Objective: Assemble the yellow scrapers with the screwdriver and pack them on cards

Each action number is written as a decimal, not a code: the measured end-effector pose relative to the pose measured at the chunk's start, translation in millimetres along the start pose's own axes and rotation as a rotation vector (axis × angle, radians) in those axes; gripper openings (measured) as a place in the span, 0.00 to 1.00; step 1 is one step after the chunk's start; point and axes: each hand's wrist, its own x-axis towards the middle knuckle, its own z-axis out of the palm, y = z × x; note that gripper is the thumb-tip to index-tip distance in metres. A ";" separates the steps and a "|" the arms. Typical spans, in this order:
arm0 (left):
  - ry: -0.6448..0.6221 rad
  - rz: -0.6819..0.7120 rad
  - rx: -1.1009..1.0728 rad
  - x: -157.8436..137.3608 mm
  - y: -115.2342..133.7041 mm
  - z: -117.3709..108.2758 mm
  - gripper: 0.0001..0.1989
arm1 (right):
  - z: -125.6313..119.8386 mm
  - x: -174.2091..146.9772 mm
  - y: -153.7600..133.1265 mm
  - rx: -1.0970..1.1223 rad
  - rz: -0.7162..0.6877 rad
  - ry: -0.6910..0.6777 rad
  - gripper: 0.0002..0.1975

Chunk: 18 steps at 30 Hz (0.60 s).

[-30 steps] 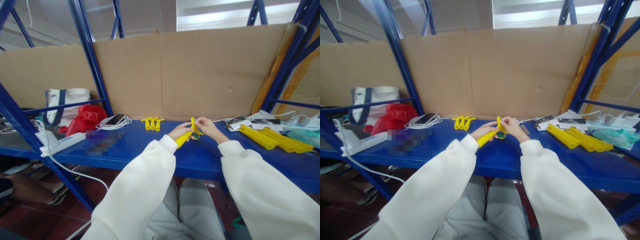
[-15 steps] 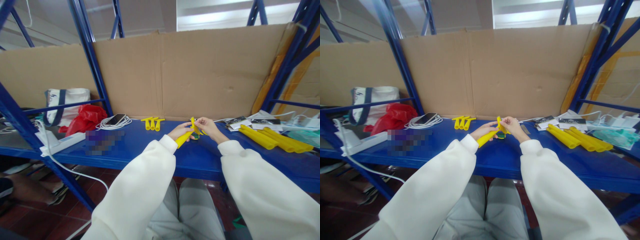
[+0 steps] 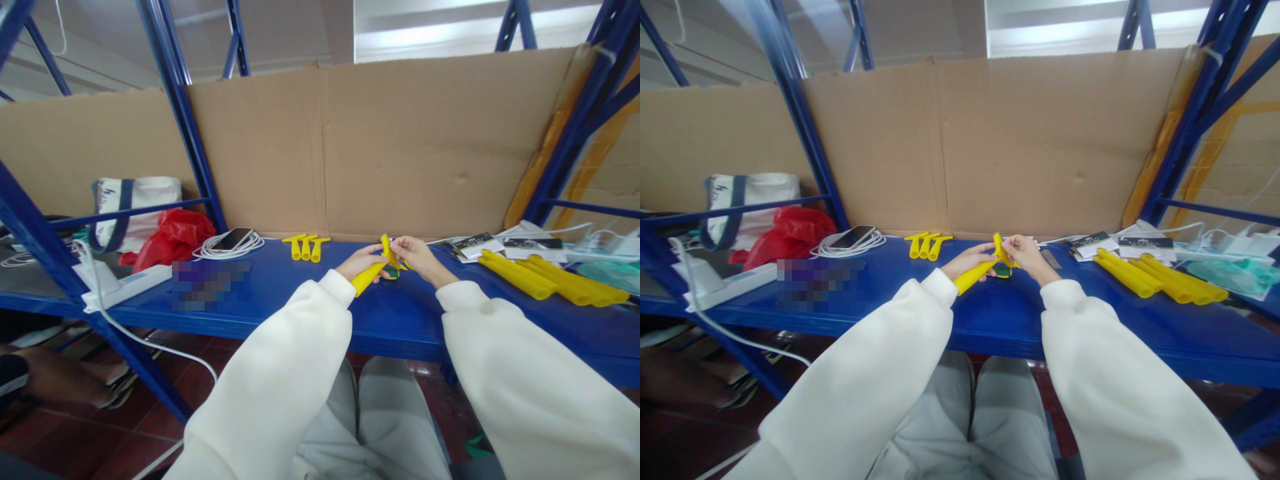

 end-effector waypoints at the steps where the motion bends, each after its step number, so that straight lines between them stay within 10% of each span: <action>1: -0.001 0.000 -0.001 -0.2 0.2 0.1 0.32 | 0.7 -0.1 0.3 -0.002 0.002 0.000 0.27; 18: -0.050 0.039 0.011 2.3 -2.6 -4.0 0.33 | -3.0 6.8 9.0 0.005 -0.022 0.104 0.31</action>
